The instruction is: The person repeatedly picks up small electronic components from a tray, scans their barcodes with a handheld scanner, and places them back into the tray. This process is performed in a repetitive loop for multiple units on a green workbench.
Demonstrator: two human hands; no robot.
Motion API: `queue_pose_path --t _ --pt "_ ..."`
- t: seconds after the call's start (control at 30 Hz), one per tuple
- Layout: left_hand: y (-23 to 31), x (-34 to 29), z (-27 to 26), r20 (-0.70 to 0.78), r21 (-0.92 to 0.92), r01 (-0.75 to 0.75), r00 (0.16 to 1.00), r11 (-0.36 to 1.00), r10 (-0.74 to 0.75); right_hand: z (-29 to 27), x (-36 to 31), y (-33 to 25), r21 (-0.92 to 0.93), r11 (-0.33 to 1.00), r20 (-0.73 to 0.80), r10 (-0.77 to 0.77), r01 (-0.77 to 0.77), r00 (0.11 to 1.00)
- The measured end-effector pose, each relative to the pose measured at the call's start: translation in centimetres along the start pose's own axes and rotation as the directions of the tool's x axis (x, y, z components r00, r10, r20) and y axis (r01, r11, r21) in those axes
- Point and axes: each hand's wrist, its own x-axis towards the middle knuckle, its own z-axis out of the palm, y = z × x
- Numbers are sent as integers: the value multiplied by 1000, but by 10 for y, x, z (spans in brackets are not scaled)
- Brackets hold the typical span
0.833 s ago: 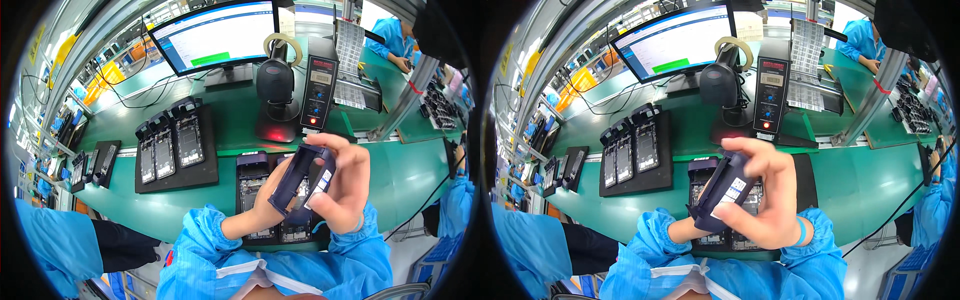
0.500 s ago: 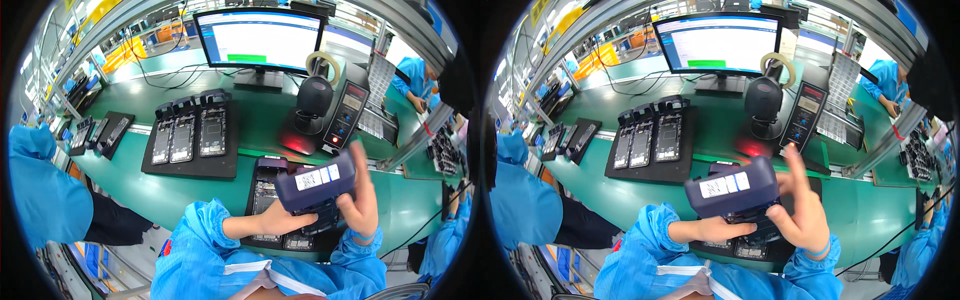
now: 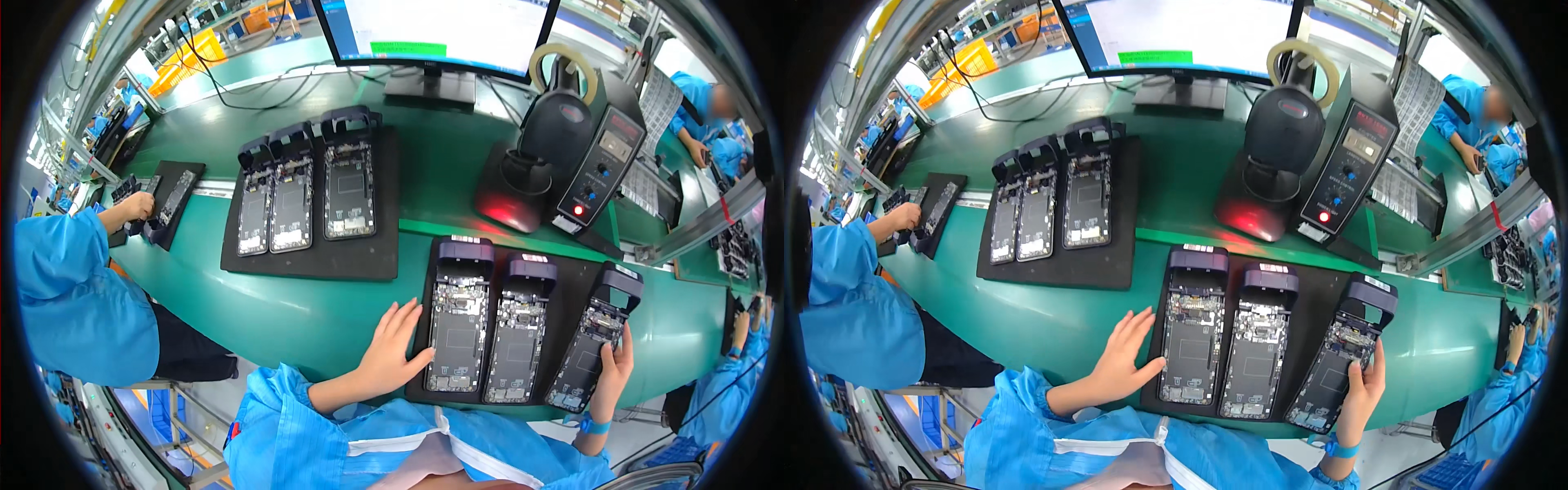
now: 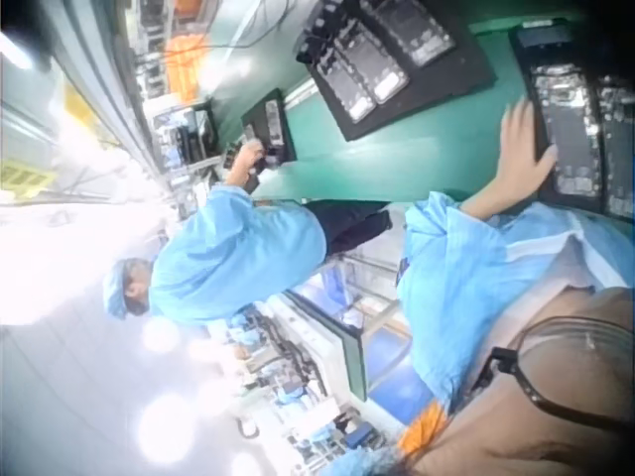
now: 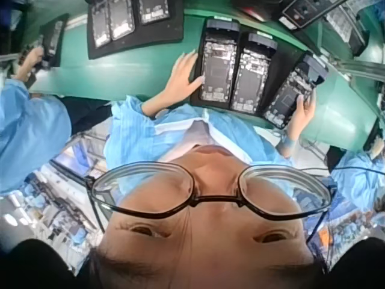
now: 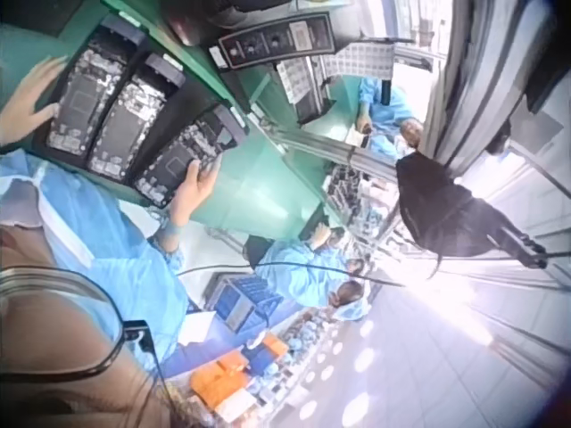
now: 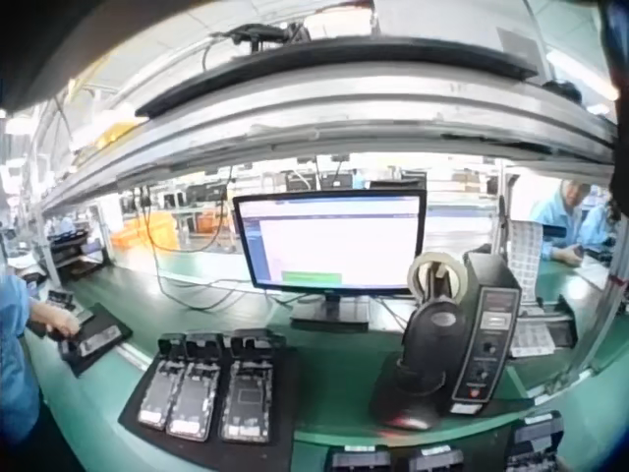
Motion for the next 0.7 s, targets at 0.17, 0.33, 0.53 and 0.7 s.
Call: queue_pose_path --t 0.17,0.33,0.53,0.7 --pt "5 -5 21 30 10 26 999 1000 -27 3 9 24 -147 985 -11 87 -88 996" --pt "8 -2 23 22 90 -13 1000 996 11 23 28 33 -269 961 47 -54 65 997" --pt "5 2 24 4 76 -26 1000 997 26 18 45 39 -279 957 -2 -81 77 997" --pt "4 4 24 -27 56 -50 998 997 51 16 48 40 -234 972 -36 -42 32 998"
